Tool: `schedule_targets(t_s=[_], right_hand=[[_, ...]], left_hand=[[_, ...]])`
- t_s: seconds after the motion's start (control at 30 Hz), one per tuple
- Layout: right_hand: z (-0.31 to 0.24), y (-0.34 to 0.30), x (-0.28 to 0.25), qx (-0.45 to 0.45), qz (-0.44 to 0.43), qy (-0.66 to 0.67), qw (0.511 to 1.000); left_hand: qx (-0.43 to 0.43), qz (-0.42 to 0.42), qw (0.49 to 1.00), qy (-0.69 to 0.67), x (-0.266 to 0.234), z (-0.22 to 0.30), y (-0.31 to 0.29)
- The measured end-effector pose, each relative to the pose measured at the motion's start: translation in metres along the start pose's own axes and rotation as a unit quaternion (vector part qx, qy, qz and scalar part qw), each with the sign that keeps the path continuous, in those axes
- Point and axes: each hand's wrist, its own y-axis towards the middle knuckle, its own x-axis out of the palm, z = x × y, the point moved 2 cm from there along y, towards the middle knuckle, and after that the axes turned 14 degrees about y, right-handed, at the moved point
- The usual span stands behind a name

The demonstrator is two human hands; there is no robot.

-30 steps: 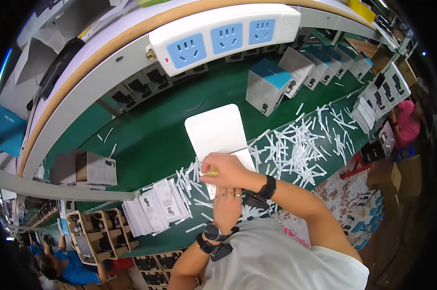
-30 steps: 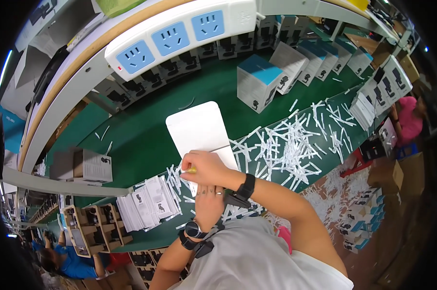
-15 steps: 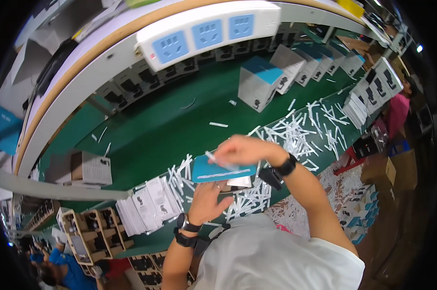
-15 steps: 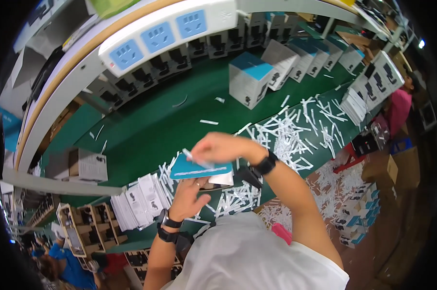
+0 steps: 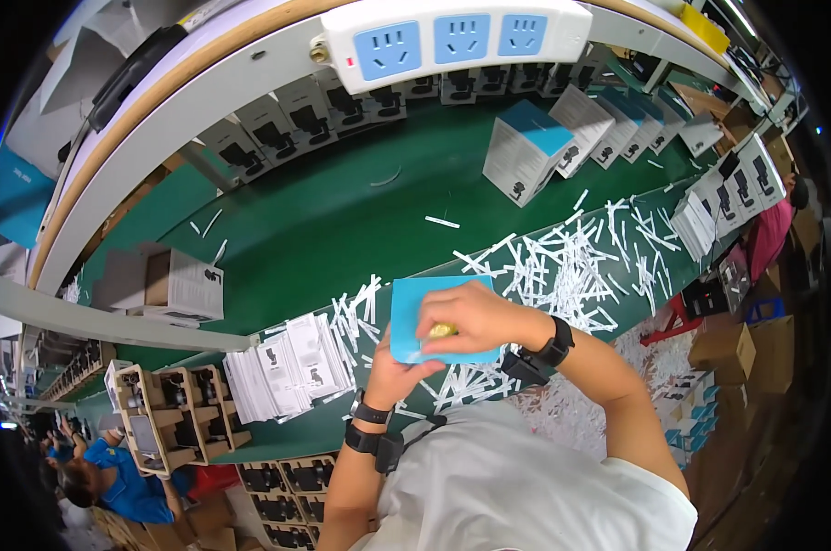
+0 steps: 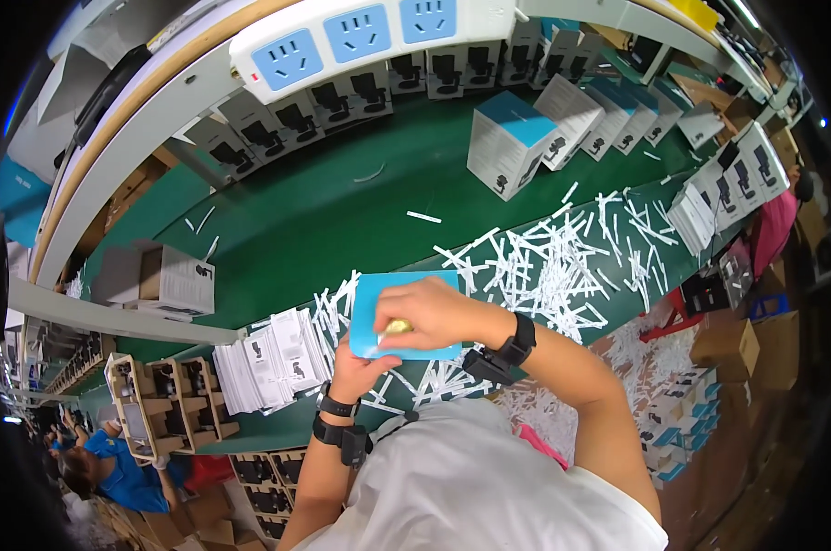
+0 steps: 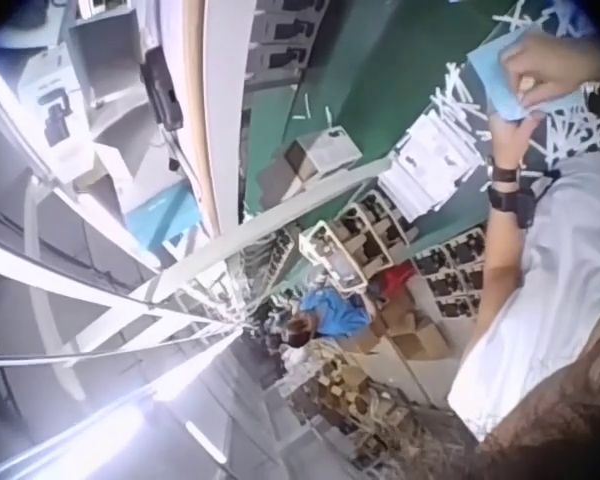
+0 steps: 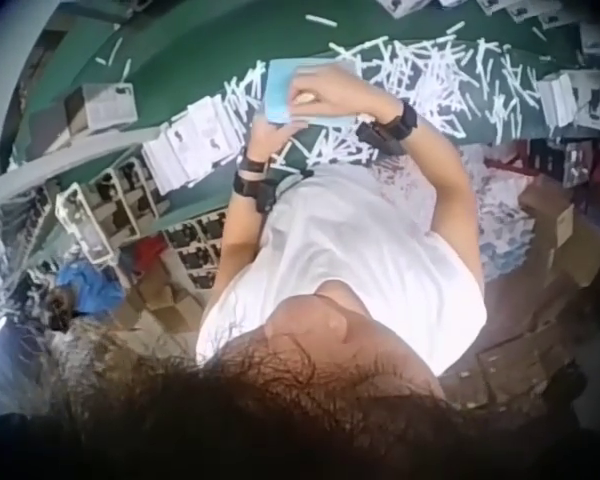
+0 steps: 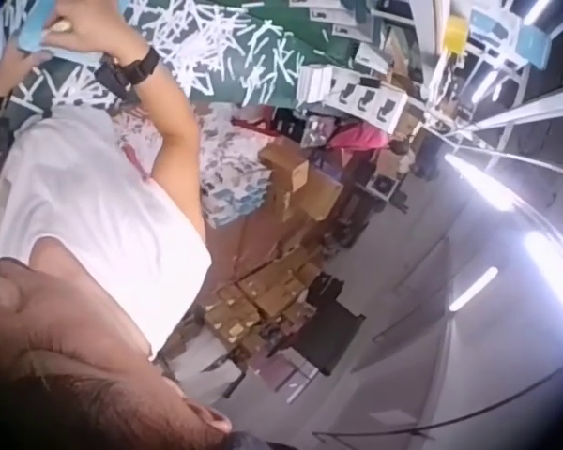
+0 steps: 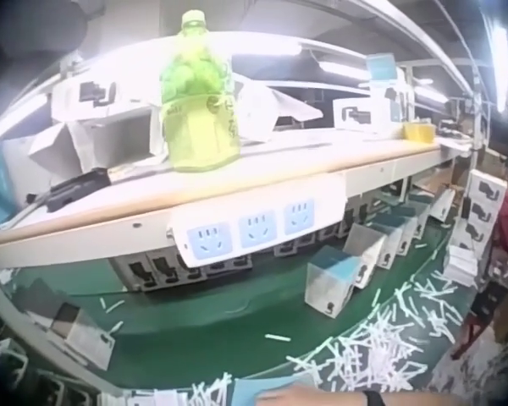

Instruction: The person packs a box by inserting a manual, closing the lid, and applying a sticker before setting it aside. This process is repeated for a second box, and the person begins the process again with a third box.

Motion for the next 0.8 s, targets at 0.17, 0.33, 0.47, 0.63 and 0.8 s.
schedule_targets(t_s=[0.17, 0.33, 0.47, 0.63, 0.8], right_hand=[[0.012, -0.007, -0.009, -0.002, -0.015, 0.278, 0.961], [0.086, -0.117, -0.073, 0.187, 0.224, 0.124, 0.948], [0.065, -0.142, -0.054, 0.253, 0.281, -0.154, 0.913], [0.005, -0.103, 0.023, 0.077, 0.254, -0.105, 0.959], [0.021, -0.112, 0.046, 0.033, 0.365, -0.062, 0.928]], left_hand=[[-0.022, -0.001, 1.0, 0.009, 0.0, -0.002, -0.001], [0.105, 0.2, 0.971, -0.072, 0.014, 0.006, 0.006], [0.118, 0.182, 0.976, 0.025, -0.008, 0.017, 0.015], [0.163, 0.135, 0.944, 0.255, -0.006, -0.004, 0.011], [0.193, 0.093, 0.922, 0.323, -0.015, -0.003, 0.01]])
